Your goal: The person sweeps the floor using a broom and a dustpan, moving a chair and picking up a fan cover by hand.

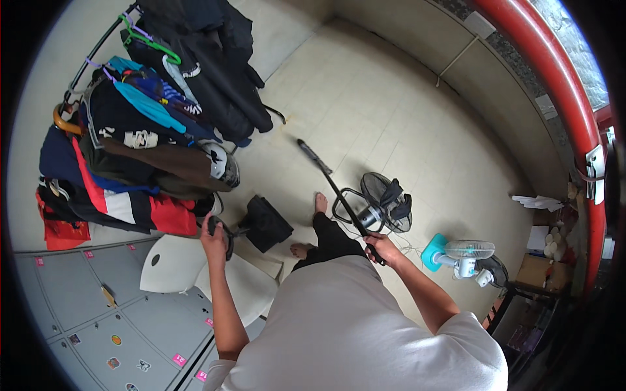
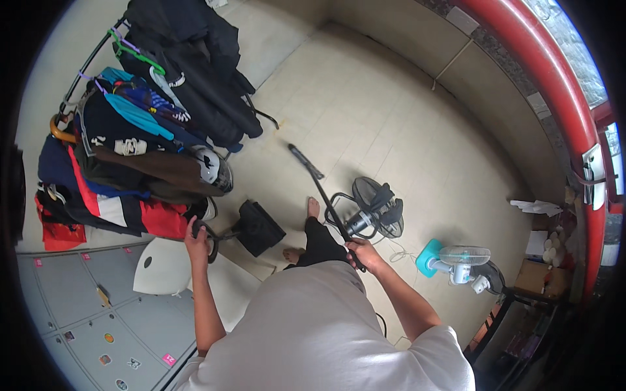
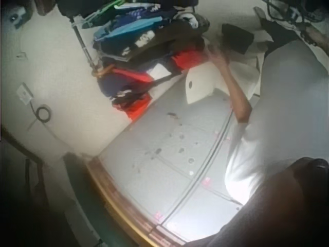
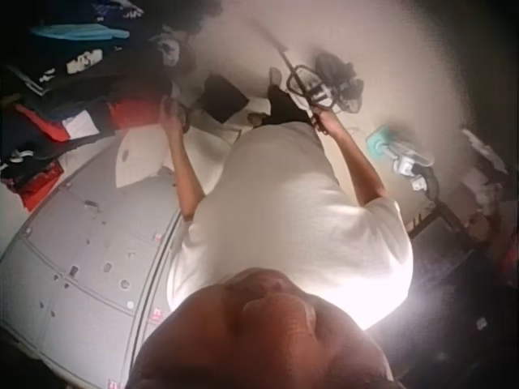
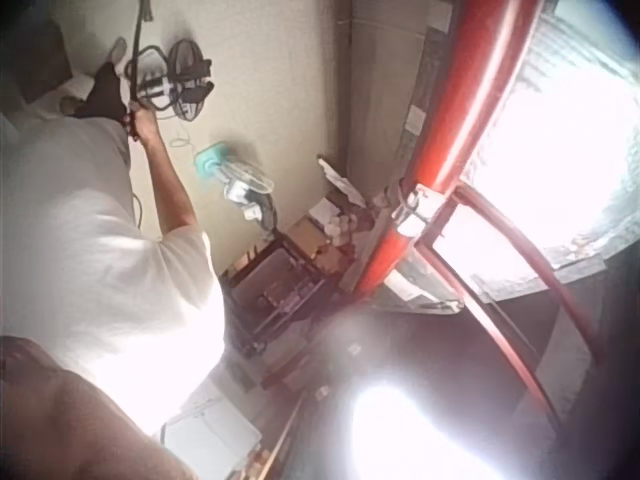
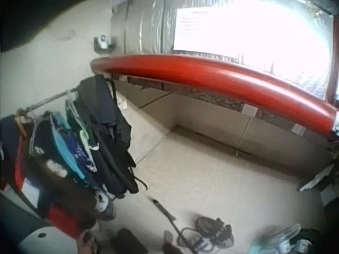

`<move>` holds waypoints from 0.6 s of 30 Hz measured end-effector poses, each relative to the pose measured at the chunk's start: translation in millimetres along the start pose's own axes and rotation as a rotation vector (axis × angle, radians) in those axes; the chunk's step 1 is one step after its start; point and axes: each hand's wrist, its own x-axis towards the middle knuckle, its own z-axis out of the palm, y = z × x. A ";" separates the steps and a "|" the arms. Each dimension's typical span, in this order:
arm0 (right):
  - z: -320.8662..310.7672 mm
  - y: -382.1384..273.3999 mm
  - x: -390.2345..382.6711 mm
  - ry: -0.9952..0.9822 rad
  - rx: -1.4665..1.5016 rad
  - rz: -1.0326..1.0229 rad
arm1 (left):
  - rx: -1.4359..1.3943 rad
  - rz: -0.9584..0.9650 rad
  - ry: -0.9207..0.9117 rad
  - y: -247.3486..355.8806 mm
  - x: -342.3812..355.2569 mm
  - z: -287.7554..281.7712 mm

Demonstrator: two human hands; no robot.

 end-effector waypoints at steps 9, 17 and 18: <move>-17.0 -75.9 70.0 0.086 0.176 -0.139 | -0.119 -0.055 -0.136 44.4 48.3 109.4; -120.3 -145.9 172.6 0.438 -0.577 -0.202 | -0.047 0.006 -0.140 70.1 141.6 190.6; -142.5 -154.3 191.1 0.467 -0.298 -0.149 | -0.111 0.002 -0.182 69.0 150.2 194.3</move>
